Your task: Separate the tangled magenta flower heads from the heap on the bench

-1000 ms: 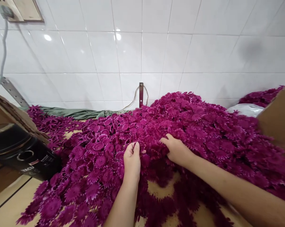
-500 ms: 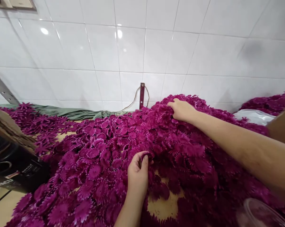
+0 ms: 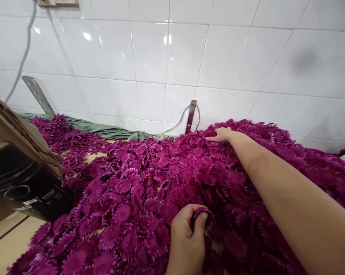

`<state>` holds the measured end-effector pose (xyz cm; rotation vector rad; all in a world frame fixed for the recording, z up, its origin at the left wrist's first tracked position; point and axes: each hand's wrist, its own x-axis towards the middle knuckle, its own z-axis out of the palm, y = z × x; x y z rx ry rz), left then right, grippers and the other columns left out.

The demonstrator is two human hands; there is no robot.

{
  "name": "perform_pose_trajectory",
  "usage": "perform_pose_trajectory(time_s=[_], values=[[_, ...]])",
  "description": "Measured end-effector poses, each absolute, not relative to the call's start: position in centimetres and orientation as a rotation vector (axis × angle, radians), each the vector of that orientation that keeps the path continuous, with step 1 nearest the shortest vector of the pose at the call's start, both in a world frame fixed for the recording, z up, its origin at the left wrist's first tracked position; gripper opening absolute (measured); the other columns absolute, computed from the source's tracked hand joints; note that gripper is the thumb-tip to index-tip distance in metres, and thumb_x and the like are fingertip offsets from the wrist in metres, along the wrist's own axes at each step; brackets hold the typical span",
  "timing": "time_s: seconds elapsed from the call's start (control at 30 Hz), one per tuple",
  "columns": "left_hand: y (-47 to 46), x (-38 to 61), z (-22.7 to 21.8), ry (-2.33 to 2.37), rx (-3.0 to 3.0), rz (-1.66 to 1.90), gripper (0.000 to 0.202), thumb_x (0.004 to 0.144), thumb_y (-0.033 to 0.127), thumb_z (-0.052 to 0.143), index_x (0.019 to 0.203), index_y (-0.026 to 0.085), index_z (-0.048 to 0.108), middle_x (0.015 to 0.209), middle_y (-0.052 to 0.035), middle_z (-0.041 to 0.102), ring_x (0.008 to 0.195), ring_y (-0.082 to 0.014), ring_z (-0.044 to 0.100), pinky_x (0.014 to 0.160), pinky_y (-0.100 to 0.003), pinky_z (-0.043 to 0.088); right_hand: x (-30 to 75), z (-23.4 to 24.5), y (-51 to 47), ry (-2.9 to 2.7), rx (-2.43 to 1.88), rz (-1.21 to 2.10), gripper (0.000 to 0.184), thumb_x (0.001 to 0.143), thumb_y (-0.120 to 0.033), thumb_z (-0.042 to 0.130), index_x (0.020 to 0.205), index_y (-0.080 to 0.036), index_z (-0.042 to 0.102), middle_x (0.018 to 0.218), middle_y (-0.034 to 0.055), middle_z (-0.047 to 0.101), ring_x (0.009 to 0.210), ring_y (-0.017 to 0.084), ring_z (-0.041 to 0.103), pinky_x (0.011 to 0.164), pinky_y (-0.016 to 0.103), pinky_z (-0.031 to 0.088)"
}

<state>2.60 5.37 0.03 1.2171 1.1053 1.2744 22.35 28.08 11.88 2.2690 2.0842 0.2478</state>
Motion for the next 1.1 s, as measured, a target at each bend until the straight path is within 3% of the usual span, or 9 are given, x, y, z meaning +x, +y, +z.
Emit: perform_pose_trajectory(time_s=[0.1, 0.2, 0.33, 0.43, 0.6, 0.73, 0.83, 1.0, 1.1], values=[[5.2, 2.7, 0.2, 1.094, 1.227, 1.29, 0.015, 0.073, 0.026, 0.054, 0.074, 0.018, 0.067, 0.072, -0.0048, 0.067, 0.07, -0.0172, 0.06, 0.066, -0.026, 0.047, 22.5, 13.7, 28.0, 2.08, 2.313, 0.203, 0.082, 0.071, -0.068, 0.045, 0.132, -0.013, 0.04, 0.129, 0.0207, 0.044, 0.118, 0.035, 0.042, 0.096, 0.048, 0.032], [5.1, 2.7, 0.7, 1.07, 1.214, 1.324, 0.015, 0.073, 0.025, 0.055, 0.074, 0.017, 0.067, 0.072, -0.0049, 0.067, 0.069, -0.0166, 0.06, 0.065, -0.025, 0.048, 22.1, 16.3, 26.9, 2.079, 2.39, 0.258, 0.086, 0.07, -0.068, 0.046, 0.137, -0.016, 0.033, 0.134, 0.02, 0.037, 0.12, 0.037, 0.039, 0.097, 0.049, 0.033], [4.9, 2.4, 1.3, 1.057, 1.109, 1.401, 0.016, 0.074, 0.028, 0.057, 0.078, 0.016, 0.066, 0.073, -0.0042, 0.067, 0.067, -0.015, 0.06, 0.061, -0.023, 0.049, 20.8, 17.2, 22.2, 2.289, 2.185, 0.495, 0.073, 0.073, -0.059, 0.052, 0.129, -0.013, 0.046, 0.127, 0.0197, 0.044, 0.116, 0.039, 0.04, 0.095, 0.053, 0.033], [4.9, 1.9, 1.7, 1.068, 1.063, 1.465, 0.018, 0.075, 0.03, 0.058, 0.082, 0.016, 0.065, 0.076, -0.0037, 0.067, 0.069, -0.0141, 0.061, 0.063, -0.023, 0.049, 19.4, 15.0, 15.1, 2.53, 1.776, 0.397, 0.067, 0.072, -0.061, 0.051, 0.123, -0.017, 0.052, 0.123, 0.0158, 0.049, 0.115, 0.036, 0.041, 0.092, 0.054, 0.036], [4.9, 1.5, 2.2, 1.027, 1.044, 1.527, 0.016, 0.074, 0.028, 0.058, 0.083, 0.016, 0.064, 0.074, -0.0019, 0.065, 0.062, -0.0112, 0.06, 0.062, -0.022, 0.05, 19.5, 8.9, 2.9, 2.613, 1.401, 0.344, 0.099, 0.05, -0.062, 0.069, 0.134, -0.019, 0.039, 0.138, 0.0177, 0.034, 0.122, 0.041, 0.032, 0.094, 0.054, 0.033], [5.0, 1.5, 2.1, 0.983, 1.027, 1.552, 0.018, 0.073, 0.03, 0.06, 0.083, 0.015, 0.063, 0.072, -0.0005, 0.064, 0.057, -0.0101, 0.06, 0.059, -0.022, 0.05, 22.2, 6.3, 0.0, 2.32, 1.592, 0.353, 0.121, 0.029, -0.042, 0.085, 0.137, -0.025, 0.033, 0.146, 0.0177, 0.021, 0.125, 0.051, 0.021, 0.095, 0.062, 0.026], [5.3, 1.4, 2.0, 0.998, 1.028, 1.597, 0.02, 0.07, 0.032, 0.062, 0.081, 0.015, 0.063, 0.07, -0.0003, 0.064, 0.056, -0.0101, 0.059, 0.058, -0.022, 0.05, 23.1, 6.1, 1.1, 2.082, 1.718, 0.226, 0.129, 0.025, -0.031, 0.087, 0.139, -0.025, 0.028, 0.148, 0.0194, 0.014, 0.126, 0.053, 0.016, 0.093, 0.064, 0.027], [6.1, 1.1, 1.5, 1.026, 1.032, 1.577, 0.022, 0.069, 0.032, 0.062, 0.082, 0.014, 0.062, 0.068, 0.0002, 0.063, 0.056, -0.0112, 0.06, 0.057, -0.023, 0.05, 21.6, 5.5, 3.4, 1.906, 1.763, 0.008, 0.12, 0.039, -0.027, 0.084, 0.141, -0.023, 0.021, 0.146, 0.0247, 0.01, 0.12, 0.048, 0.035, 0.083, 0.049, 0.044], [6.2, 1.1, 1.3, 1.04, 1.041, 1.553, 0.022, 0.069, 0.032, 0.062, 0.082, 0.014, 0.062, 0.069, -0.0002, 0.064, 0.057, -0.0115, 0.061, 0.059, -0.024, 0.05, 21.2, 4.9, 4.7, 1.988, 1.702, 0.049, 0.096, 0.052, -0.016, 0.076, 0.136, -0.016, 0.031, 0.135, 0.0279, 0.03, 0.106, 0.04, 0.053, 0.079, 0.041, 0.047]])
